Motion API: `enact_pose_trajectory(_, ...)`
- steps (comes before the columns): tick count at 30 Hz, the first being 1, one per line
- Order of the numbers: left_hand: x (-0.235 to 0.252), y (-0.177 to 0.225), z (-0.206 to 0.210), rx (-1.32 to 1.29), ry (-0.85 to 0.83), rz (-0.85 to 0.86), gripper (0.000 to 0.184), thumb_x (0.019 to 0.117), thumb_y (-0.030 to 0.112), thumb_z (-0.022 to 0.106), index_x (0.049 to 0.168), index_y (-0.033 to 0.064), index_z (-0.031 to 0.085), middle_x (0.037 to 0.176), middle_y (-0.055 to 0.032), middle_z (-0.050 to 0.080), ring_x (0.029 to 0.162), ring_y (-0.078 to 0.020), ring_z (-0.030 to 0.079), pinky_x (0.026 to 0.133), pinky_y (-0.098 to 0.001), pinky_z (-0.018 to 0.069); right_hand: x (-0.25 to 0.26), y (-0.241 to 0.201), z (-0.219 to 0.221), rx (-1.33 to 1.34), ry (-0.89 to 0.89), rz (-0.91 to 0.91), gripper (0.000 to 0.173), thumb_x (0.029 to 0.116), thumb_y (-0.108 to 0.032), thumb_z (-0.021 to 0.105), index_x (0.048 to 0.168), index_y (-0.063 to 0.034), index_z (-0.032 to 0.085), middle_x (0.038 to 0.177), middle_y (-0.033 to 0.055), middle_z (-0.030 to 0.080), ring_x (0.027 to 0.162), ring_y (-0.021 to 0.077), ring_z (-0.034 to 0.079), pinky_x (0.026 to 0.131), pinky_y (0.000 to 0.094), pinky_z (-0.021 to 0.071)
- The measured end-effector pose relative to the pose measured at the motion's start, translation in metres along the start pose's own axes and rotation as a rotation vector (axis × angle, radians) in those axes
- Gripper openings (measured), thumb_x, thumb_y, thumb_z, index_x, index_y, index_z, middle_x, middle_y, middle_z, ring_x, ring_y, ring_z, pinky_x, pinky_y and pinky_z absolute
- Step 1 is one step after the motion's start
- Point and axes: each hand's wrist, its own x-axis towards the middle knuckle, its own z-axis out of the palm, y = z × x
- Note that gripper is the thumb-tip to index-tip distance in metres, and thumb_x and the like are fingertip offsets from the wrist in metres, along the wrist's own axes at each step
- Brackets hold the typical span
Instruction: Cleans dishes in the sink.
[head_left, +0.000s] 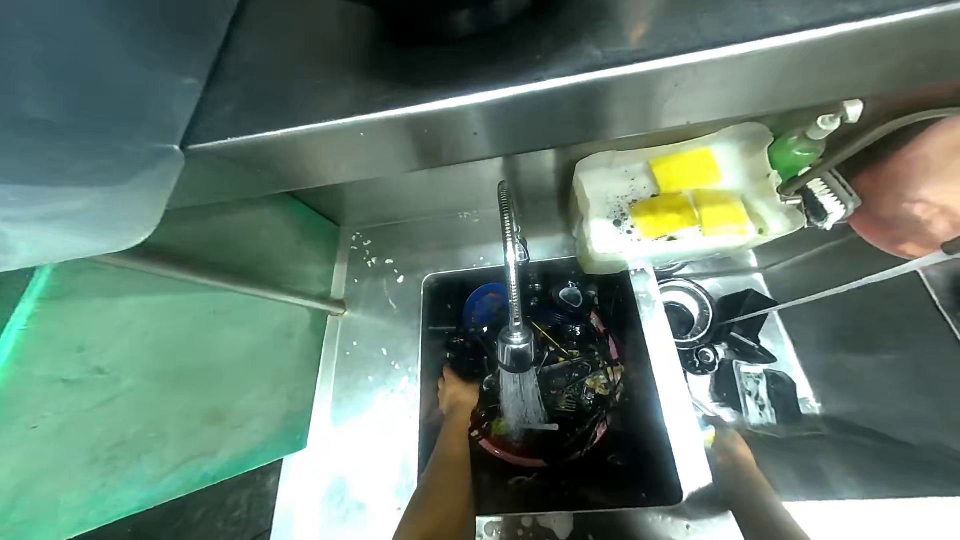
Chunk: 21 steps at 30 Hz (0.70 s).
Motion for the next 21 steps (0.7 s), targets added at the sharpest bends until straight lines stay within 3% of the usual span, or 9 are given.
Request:
enact_pose_trajectory(2,-0.010,0.004,0.005,-0.044,-0.036,-0.057,0.111,0.0801,0.037,0.084,0.162,0.0059,0.017,0.152,-0.0282,0.043,0.136,-0.0418,0.051,0.110,-0.0550,0.0453,-0.023,-0.032,0.005,-0.008,0.009,0.139,0.032,0.1004,-0.026,0.061,0.121,-0.0027,0.063,0.112,0.0132,0.065,0.097,0.0215,0.063,0.082,0.0451,0.0537)
enact_pose_trajectory(3,-0.018,0.005,0.008,-0.053,-0.035,-0.080,0.116,0.0772,0.038,0.086,0.161,0.0032,0.014,0.151,-0.0290,0.044,0.134,-0.0412,0.052,0.109,-0.0538,0.0467,-0.028,-0.039,0.008,0.018,0.035,0.193,0.031,0.0986,-0.026,0.063,0.121,-0.0038,0.063,0.112,0.0129,0.065,0.097,0.0222,0.063,0.081,0.0468,0.0538)
enact_pose_trajectory(5,-0.033,0.002,0.011,-0.113,0.003,-0.079,0.116,0.0733,0.038,0.088,0.158,-0.0006,0.018,0.148,-0.0294,0.047,0.132,-0.0406,0.054,0.107,-0.0537,0.0479,-0.032,-0.046,0.008,0.097,0.038,0.219,0.032,0.0980,-0.027,0.063,0.120,-0.0047,0.061,0.110,0.0131,0.065,0.095,0.0235,0.064,0.078,0.0490,0.0548)
enact_pose_trajectory(7,-0.049,-0.008,0.010,-0.182,0.060,0.004,0.109,0.0685,0.037,0.089,0.153,-0.0013,0.033,0.142,-0.0260,0.054,0.128,-0.0386,0.057,0.105,-0.0557,0.0492,-0.032,-0.047,0.003,0.122,0.013,0.191,0.032,0.0980,-0.029,0.062,0.118,-0.0050,0.063,0.106,0.0125,0.067,0.092,0.0230,0.066,0.076,0.0489,0.0564)
enact_pose_trajectory(10,-0.083,-0.023,-0.010,-0.246,0.082,0.093,0.110,0.0676,0.032,0.090,0.154,0.0032,0.028,0.131,-0.0226,0.063,0.118,-0.0361,0.065,0.098,-0.0580,0.0542,-0.039,-0.053,-0.005,0.077,-0.011,0.119,0.030,0.0999,-0.029,0.061,0.115,-0.0034,0.064,0.097,0.0113,0.069,0.083,0.0209,0.068,0.072,0.0449,0.0580)
enact_pose_trajectory(13,-0.117,-0.032,-0.045,-0.280,0.159,0.202,0.105,0.0656,0.028,0.091,0.149,0.0042,0.032,0.123,-0.0192,0.066,0.112,-0.0321,0.068,0.092,-0.0557,0.0573,-0.041,-0.056,-0.010,0.126,-0.046,0.070,0.030,0.0981,-0.026,0.063,0.113,-0.0011,0.064,0.093,0.0129,0.070,0.079,0.0222,0.069,0.069,0.0445,0.0598)
enact_pose_trajectory(17,-0.147,-0.046,-0.079,-0.829,0.018,0.243,0.096,0.0764,0.016,0.085,0.152,0.0041,0.028,0.137,-0.0195,0.056,0.122,-0.0257,0.060,0.098,-0.0458,0.0558,-0.046,-0.068,-0.015,0.203,-0.122,-0.013,0.035,0.1021,-0.024,0.057,0.125,0.0012,0.056,0.091,0.0163,0.069,0.072,0.0255,0.069,0.064,0.0460,0.0608)
enact_pose_trajectory(19,-0.150,-0.050,-0.073,-0.774,0.051,0.226,0.094,0.0759,0.015,0.086,0.151,0.0016,0.031,0.134,-0.0212,0.058,0.119,-0.0276,0.062,0.097,-0.0476,0.0564,-0.052,-0.077,-0.016,0.226,-0.143,-0.046,0.035,0.1035,-0.022,0.055,0.130,0.0005,0.053,0.091,0.0167,0.069,0.070,0.0263,0.069,0.063,0.0461,0.0611)
enact_pose_trajectory(21,-0.148,-0.056,-0.057,-0.612,0.164,0.223,0.102,0.0678,0.019,0.090,0.149,0.0003,0.032,0.129,-0.0218,0.062,0.117,-0.0297,0.065,0.097,-0.0511,0.0571,-0.061,-0.086,-0.016,0.239,-0.139,-0.094,0.035,0.1028,-0.019,0.056,0.131,0.0009,0.051,0.092,0.0172,0.069,0.069,0.0265,0.070,0.061,0.0453,0.0616)
